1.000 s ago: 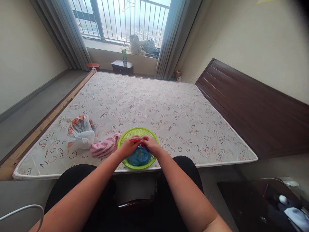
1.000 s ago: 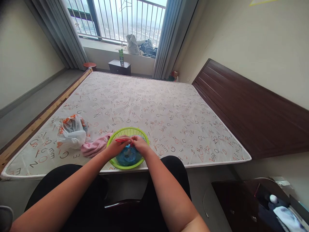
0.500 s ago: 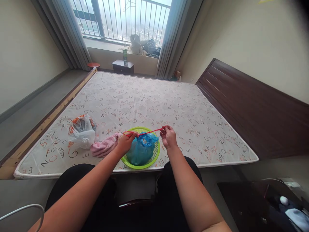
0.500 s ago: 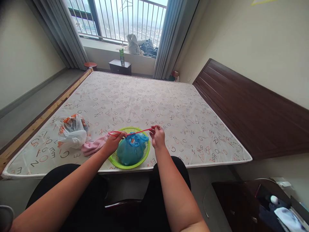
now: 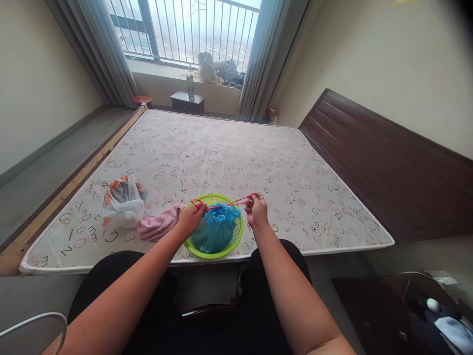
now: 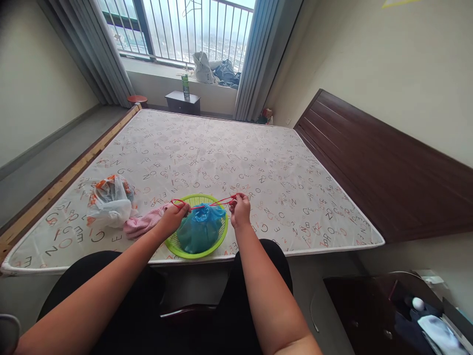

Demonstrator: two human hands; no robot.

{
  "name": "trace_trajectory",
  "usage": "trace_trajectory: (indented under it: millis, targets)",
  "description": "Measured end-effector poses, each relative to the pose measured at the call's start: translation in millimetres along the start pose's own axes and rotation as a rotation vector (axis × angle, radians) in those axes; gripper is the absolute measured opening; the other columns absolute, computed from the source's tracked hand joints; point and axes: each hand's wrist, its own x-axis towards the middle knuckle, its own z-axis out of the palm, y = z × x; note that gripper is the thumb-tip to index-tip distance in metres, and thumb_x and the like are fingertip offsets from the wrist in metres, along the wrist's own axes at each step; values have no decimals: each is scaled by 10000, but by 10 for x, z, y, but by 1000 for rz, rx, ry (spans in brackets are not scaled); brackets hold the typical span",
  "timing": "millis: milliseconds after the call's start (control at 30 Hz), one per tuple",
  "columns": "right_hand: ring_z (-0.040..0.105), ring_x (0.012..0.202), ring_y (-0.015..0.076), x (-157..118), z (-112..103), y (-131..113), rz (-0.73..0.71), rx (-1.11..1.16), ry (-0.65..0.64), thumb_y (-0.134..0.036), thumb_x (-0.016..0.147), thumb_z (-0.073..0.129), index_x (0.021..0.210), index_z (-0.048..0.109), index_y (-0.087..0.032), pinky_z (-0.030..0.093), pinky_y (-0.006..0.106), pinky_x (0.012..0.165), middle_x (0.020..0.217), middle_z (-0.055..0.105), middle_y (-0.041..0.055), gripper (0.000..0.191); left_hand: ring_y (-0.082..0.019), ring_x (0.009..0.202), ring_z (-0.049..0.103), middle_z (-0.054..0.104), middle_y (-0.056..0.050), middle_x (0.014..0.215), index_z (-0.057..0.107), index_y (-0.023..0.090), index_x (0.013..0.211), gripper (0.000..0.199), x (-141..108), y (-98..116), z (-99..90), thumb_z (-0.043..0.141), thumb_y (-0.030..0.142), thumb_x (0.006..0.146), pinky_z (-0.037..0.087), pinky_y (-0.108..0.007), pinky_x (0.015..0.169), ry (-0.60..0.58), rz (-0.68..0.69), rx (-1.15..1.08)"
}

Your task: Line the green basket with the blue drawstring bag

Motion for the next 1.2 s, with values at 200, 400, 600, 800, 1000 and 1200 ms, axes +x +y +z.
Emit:
trace_trajectory:
  millis: [200,400,600,800,1000,1200]
  targets:
    - [625,683,108,-196,129,207,-24,-489,-467,-549,805,681,1228,512,-260,450,229,521,1283,641,75,539,-210,743,637,676,-37,716,679,214,730,374,-14,5,53,484,462,932,468,-320,730,9,42,10]
    - [628,1110,255,-291,46,444,-307,-1232,-789,-280,646,860,1268,616,-293,478,363,930,1233,683,54,668,-223,907,648,721,-56,888,707,214,859,257,-78,49,104,521,371,939,475,-342,866,-34,240,137]
    - [665,979,242,-296,74,332,-402,-1411,-716,-191,829,633,1026,729,-283,478,324,829,1035,743,39,238,-287,1270,523,630,-103,1315,670,218,1204,361,-84,-8,46,621,255,848,360,-422,1129,123,279,417]
    - [661,995,226,-305,75,85,-396,-1226,-421,-257,844,565,1178,697,-268,474,310,862,1082,745,38,359,-343,1428,387,456,-195,1517,422,131,1485,655,13,-170,39,564,427,919,301,-490,1181,136,-159,555]
    - [646,870,197,-365,43,-10,-318,-886,-240,-321,795,578,1110,724,-217,482,286,799,923,744,13,362,-293,1388,468,529,-186,1467,485,116,1421,581,99,-173,-95,557,380,909,339,-375,1160,25,-261,441]
    - [579,750,164,-438,13,-54,-274,-616,-34,-381,761,609,970,708,-155,455,255,673,798,692,-1,323,-325,1306,563,583,-213,1415,456,129,1445,698,156,-187,-197,586,518,880,475,-380,1021,-70,-504,181]
